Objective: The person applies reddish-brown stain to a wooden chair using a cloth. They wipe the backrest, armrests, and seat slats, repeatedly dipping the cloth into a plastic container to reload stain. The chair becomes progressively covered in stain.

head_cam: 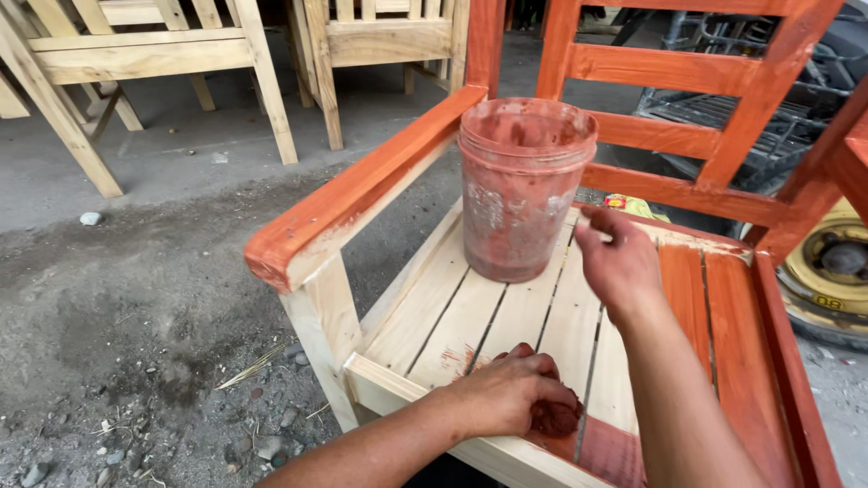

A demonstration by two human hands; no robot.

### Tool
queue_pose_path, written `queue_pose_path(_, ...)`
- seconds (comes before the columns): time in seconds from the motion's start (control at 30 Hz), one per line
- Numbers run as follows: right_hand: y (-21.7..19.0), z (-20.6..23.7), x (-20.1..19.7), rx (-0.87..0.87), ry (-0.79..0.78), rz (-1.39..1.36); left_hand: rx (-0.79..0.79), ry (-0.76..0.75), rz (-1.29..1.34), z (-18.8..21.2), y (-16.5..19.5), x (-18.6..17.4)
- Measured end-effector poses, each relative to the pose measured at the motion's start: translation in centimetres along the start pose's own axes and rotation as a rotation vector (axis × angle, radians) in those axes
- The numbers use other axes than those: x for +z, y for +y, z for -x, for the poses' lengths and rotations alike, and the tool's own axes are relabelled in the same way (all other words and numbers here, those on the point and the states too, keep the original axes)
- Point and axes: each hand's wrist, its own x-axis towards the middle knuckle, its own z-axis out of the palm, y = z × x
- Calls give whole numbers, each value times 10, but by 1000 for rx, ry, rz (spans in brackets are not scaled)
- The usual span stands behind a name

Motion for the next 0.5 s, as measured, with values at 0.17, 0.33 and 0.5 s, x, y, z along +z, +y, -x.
queue_pose_path(0.17, -9, -68, 43, 197, 167, -235, -175, 219, 8, -6, -34, -21)
queue_pose_path(0.33, -22, -99, 54, 446, 143, -463, -540, 552, 990, -17, -61, -38)
queue_pose_path(0.5, -22, -126, 61, 462, 37, -1024, -780, 720, 1791, -20, -58, -67)
